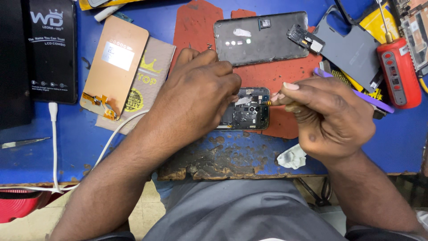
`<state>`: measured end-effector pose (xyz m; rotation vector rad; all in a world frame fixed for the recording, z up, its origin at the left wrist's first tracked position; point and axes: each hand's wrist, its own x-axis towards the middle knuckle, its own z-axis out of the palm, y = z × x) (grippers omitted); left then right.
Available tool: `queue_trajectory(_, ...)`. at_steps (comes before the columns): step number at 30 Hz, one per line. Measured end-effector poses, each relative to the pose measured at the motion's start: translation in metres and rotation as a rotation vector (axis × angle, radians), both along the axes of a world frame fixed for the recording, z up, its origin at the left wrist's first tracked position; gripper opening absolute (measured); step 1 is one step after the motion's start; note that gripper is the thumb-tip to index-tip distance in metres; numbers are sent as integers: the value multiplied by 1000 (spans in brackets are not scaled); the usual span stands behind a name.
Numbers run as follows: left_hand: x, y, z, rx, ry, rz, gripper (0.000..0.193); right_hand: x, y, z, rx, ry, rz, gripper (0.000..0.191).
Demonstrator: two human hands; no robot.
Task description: The person uses tweezers to remove a small component from a disassembled smartphone, then uses a screwdriver to remove screws and a metal bracket. They peel protective film from a new battery and prepare to install it.
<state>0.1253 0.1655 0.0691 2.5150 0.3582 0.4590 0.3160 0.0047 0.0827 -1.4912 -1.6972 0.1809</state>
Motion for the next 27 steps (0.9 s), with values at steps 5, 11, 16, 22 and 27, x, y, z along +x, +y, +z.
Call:
queue_trajectory(5,0,0,-1,-2,-13,0,6,0,0,2,6,7,-12,28)
queue_trajectory(11,1,0,-1,-2,1,0,6,0,2,0,11,-41,-10,27)
queue_trajectory(16,1,-1,-1,-2,-8,4,6,1,2,-3,20,-23,2,29)
queue_trajectory(22,0,0,-1,14,4,-4,7,1,-1,-2,0,-35,-25,28)
queue_trajectory(27,0,-1,-1,7,-7,4,7,1,2,-1,20,-32,-12,29)
